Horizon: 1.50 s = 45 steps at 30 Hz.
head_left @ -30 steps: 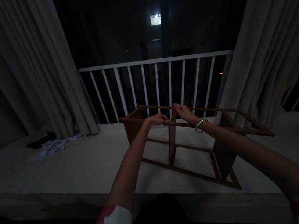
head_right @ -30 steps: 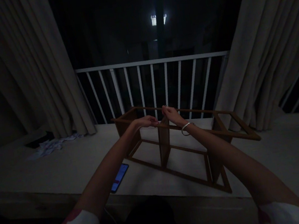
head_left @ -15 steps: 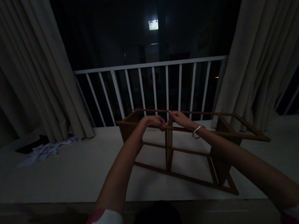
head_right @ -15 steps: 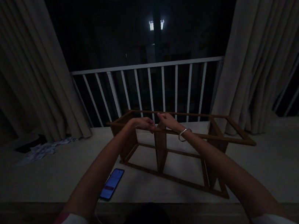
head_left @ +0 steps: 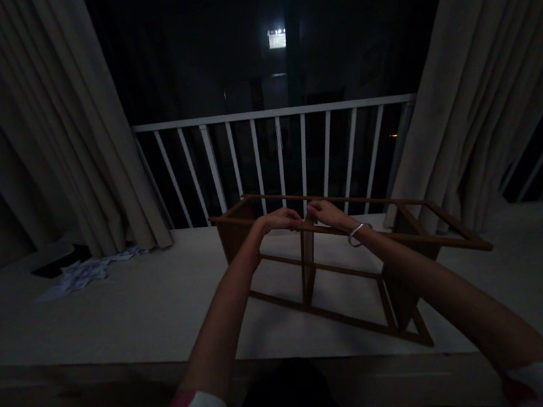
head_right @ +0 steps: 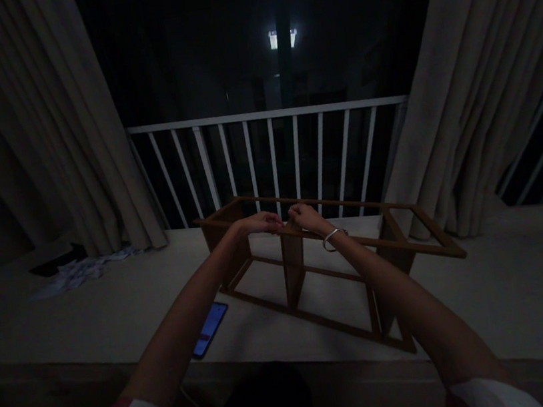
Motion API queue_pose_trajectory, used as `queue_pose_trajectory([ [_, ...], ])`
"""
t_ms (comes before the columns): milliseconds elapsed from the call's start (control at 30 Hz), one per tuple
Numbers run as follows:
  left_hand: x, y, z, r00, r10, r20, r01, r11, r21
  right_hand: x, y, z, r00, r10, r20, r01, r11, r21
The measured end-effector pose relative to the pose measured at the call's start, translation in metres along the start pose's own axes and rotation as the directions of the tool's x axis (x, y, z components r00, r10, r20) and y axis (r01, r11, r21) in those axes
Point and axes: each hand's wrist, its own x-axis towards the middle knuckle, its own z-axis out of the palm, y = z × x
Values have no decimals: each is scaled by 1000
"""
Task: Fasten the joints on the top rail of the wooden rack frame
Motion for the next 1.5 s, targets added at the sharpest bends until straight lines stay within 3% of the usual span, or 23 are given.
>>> queue_pose_trajectory([
  [267,3,3,2,990,-92,-108,103,990,98,-6,-5,-5,991,-115,-64,115,993,-8],
  [500,9,-1,9,992,-95,81,71,964,257,-15,-13,-6,992,-111,-63,114,992,53],
  [633,11,-3,7,991,-71,114,34,955,294,-16,-16,-6,988,-112,-108,120,990,79],
  [933,12,-1,3,988,-69,136,40,978,204,-19,-19,-9,964,-223,-146,217,975,-52],
  [1133,11,-6,6,998,-32,54,20,978,207,-22,-23,-9,957,-188,-220,191,982,-7],
  [1500,10,-5,7,998,-42,40,31,969,244,-23,-34,-13,971,-116,-210,118,993,-2],
])
